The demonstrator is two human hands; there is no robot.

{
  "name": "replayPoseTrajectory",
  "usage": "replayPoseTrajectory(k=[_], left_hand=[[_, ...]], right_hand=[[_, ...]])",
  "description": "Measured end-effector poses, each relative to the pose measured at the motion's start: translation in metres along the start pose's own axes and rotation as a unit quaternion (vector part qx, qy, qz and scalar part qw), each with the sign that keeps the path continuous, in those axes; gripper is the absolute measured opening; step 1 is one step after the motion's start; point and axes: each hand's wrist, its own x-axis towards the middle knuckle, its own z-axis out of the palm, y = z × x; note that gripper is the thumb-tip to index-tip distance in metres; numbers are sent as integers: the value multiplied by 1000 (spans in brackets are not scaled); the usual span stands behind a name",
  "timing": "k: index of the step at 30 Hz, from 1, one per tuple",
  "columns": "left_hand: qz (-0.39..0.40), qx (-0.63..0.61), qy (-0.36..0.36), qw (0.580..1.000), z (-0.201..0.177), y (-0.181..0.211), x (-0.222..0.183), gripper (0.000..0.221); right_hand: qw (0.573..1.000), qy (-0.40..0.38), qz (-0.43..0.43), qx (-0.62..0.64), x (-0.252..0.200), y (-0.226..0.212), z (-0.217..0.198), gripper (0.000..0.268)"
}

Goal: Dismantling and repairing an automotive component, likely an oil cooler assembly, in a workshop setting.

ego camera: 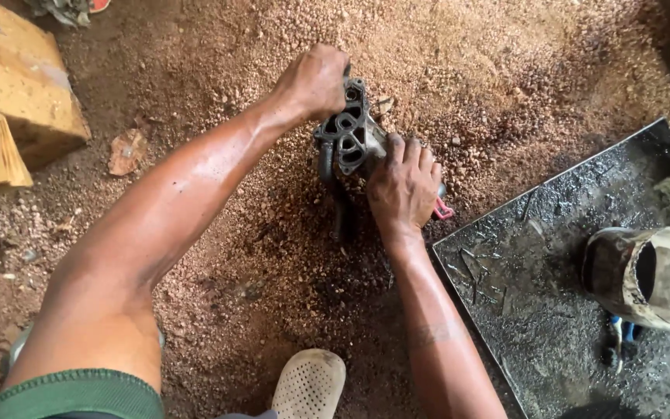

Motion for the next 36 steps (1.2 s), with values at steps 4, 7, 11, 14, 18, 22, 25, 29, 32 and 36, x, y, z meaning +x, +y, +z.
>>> replayPoseTrajectory(k=[4, 7, 11, 14, 18, 22, 25, 29, 32, 36], left_hand=[[-172, -126, -205, 955, -60, 30, -15, 15], [-25, -56, -384, 921, -90, 24, -38, 19], [-114, -93, -543, 827, -105, 16, -62, 28], [-192, -50, -482, 854, -95, 10, -67, 18], [-228, -41, -284, 930, -108, 25, -54, 13], [-98, -79, -150, 981, -68, 16, -34, 18], [27, -58, -61, 996, -33, 9, -22, 5], [-47, -12, -87, 995, -47, 30, -11, 11], [-75, 29, -119, 990, -59, 38, -12, 21], [-78, -42, -143, 986, -73, 47, -19, 31]], right_hand=[[999, 33, -23, -10, 1, 5, 6, 26], [998, 53, -29, -8, -1, 2, 2, 26], [1000, -9, -4, 1, 1, 3, -1, 27], [1000, 3, -11, 3, -2, 1, 1, 26], [1000, 7, -10, 3, 1, 1, 0, 24], [1000, 5, -10, 9, 1, 0, -2, 23], [1000, 18, -9, 7, 1, -1, -6, 23], [1000, 8, -6, 0, 3, -1, -7, 24], [1000, 3, -10, -1, -1, 1, 0, 23], [1000, 5, -9, -3, 0, 2, 2, 23]])
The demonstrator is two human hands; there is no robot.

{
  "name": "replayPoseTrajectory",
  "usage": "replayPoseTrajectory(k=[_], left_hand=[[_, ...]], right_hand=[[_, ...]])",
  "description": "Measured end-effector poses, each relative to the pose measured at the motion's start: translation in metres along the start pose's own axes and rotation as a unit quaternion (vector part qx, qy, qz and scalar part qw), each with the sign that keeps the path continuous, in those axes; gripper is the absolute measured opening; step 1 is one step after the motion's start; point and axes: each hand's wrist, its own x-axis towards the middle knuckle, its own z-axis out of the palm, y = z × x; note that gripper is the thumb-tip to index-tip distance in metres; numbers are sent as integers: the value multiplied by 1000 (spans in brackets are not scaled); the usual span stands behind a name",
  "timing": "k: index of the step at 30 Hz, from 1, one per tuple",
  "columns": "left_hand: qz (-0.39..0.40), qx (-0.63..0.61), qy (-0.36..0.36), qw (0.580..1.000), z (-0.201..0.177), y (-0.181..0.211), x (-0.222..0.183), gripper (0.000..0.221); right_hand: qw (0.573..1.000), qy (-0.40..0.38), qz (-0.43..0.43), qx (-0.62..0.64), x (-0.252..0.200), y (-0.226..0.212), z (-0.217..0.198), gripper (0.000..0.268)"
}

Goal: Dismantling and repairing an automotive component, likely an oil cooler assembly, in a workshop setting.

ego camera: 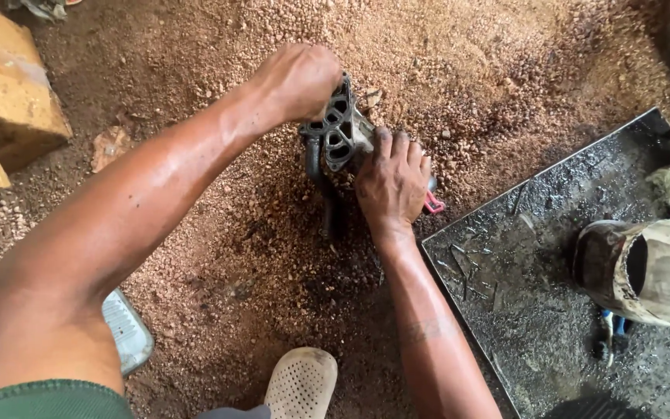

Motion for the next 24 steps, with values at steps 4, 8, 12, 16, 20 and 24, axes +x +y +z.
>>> replayPoseTrajectory(k=[4, 8, 12, 16, 20, 24], left_hand=[[76, 142, 40, 986, 17, -1, -6, 30], [168, 216, 174, 946, 42, -8, -9, 30], [216, 201, 232, 927, 48, -14, -1, 26], [172, 169, 174, 955, 35, -9, 8, 16], [44, -4, 82, 996, 4, -6, -2, 9], [-6, -142, 167, 976, -6, -38, 9, 14]], right_hand=[[1000, -3, 6, 3, 1, -3, -6, 24], [1000, 11, -1, 1, 0, -1, -4, 24], [1000, -18, 14, 16, -1, -3, -5, 23], [1000, -4, 12, 21, 0, -6, -9, 24], [1000, 24, 3, 5, 2, -9, -12, 24], [1000, -18, 19, 2, 3, -2, -3, 23]])
